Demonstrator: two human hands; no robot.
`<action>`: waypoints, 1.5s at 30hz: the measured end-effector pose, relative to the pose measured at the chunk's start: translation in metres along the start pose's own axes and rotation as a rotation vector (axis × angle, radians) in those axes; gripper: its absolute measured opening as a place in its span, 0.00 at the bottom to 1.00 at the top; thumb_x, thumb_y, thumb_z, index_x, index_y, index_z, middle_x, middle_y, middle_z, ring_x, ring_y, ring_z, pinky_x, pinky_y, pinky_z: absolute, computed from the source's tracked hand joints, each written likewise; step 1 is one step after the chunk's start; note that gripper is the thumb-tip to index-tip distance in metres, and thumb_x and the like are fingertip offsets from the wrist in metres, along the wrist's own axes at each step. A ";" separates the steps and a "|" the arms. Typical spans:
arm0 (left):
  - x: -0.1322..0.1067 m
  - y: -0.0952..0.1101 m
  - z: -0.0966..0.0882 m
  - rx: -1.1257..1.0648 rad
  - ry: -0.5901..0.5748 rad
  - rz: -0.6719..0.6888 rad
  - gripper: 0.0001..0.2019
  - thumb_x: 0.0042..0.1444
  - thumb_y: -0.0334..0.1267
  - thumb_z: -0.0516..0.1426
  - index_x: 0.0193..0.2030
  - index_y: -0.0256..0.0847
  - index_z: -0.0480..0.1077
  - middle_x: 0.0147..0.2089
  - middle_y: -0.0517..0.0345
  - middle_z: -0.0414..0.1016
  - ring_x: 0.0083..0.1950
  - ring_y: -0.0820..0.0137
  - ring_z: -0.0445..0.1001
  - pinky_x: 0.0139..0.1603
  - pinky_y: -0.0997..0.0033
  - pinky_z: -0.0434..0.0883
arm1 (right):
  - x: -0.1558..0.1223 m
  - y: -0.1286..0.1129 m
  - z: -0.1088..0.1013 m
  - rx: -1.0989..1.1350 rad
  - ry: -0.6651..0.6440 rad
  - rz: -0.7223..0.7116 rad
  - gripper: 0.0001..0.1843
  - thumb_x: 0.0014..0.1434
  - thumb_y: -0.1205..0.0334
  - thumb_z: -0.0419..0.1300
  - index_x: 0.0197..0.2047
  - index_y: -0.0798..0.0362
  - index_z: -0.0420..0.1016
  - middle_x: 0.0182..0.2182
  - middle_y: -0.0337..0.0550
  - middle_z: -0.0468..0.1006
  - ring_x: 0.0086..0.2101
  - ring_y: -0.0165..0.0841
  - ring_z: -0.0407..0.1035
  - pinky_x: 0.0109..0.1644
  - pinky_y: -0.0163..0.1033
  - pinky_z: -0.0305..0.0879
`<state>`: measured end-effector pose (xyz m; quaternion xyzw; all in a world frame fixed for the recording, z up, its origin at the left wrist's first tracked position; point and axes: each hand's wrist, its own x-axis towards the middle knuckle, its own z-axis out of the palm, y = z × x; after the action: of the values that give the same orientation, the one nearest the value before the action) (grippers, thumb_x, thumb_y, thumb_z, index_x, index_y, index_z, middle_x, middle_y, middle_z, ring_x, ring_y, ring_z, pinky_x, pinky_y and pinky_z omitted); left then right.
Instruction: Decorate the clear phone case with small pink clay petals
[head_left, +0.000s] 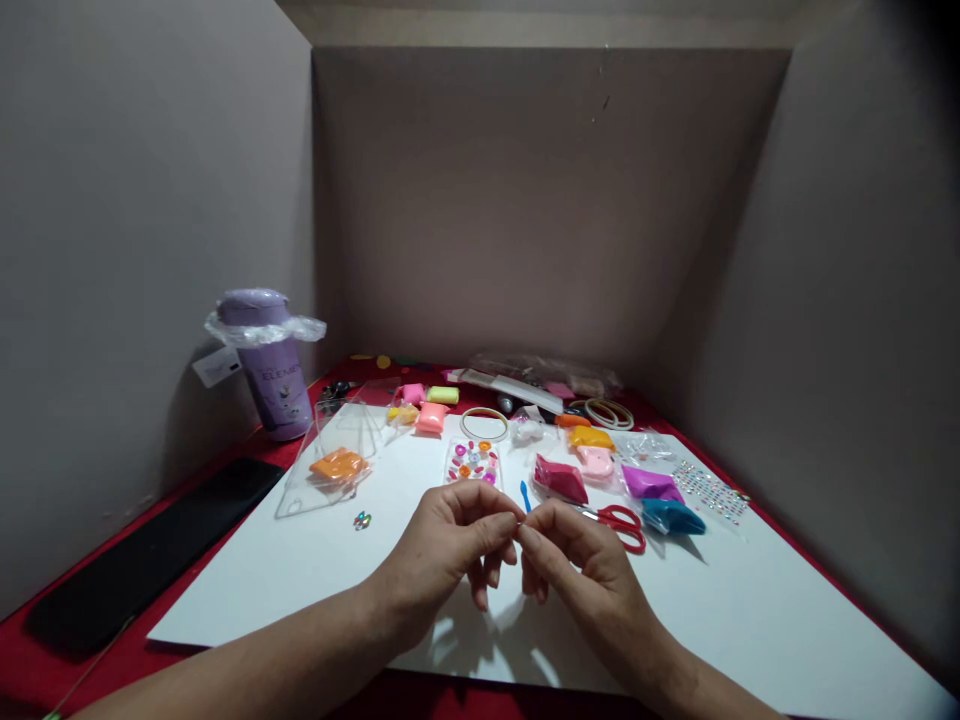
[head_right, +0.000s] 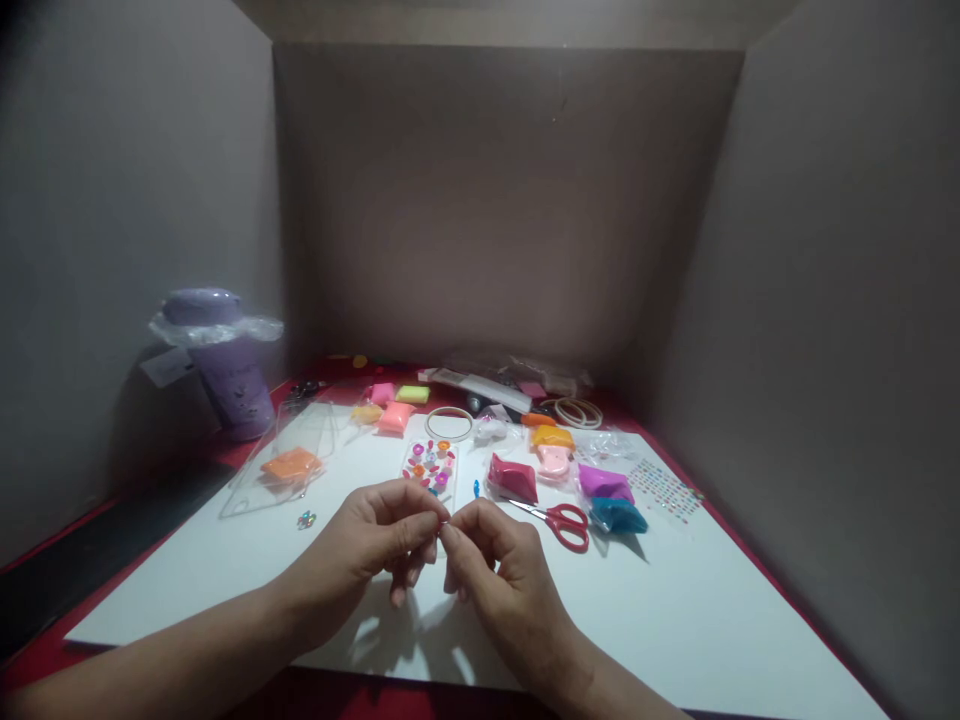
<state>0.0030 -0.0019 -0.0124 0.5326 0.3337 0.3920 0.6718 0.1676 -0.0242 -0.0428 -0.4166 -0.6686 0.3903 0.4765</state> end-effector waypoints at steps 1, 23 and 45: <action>0.000 0.000 0.000 0.001 0.003 0.000 0.14 0.50 0.44 0.64 0.32 0.34 0.71 0.23 0.61 0.69 0.19 0.79 0.64 0.16 0.82 0.64 | 0.000 0.000 0.000 0.000 -0.001 -0.002 0.16 0.65 0.52 0.56 0.30 0.54 0.70 0.21 0.36 0.71 0.22 0.27 0.63 0.27 0.33 0.61; -0.001 0.000 0.000 0.056 0.036 -0.032 0.12 0.48 0.42 0.63 0.29 0.35 0.68 0.22 0.62 0.69 0.18 0.80 0.63 0.14 0.82 0.64 | -0.002 -0.001 -0.001 -0.155 0.015 -0.087 0.16 0.66 0.55 0.54 0.30 0.54 0.70 0.21 0.38 0.72 0.22 0.29 0.65 0.26 0.35 0.60; 0.000 -0.002 0.000 0.045 0.050 -0.030 0.13 0.50 0.43 0.62 0.30 0.35 0.67 0.23 0.62 0.70 0.18 0.80 0.63 0.14 0.83 0.63 | -0.003 -0.001 0.000 -0.182 0.015 -0.101 0.14 0.66 0.56 0.54 0.30 0.53 0.70 0.21 0.37 0.73 0.21 0.29 0.65 0.26 0.34 0.60</action>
<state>0.0030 -0.0019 -0.0148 0.5327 0.3670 0.3876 0.6568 0.1680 -0.0275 -0.0424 -0.4269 -0.7178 0.3003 0.4608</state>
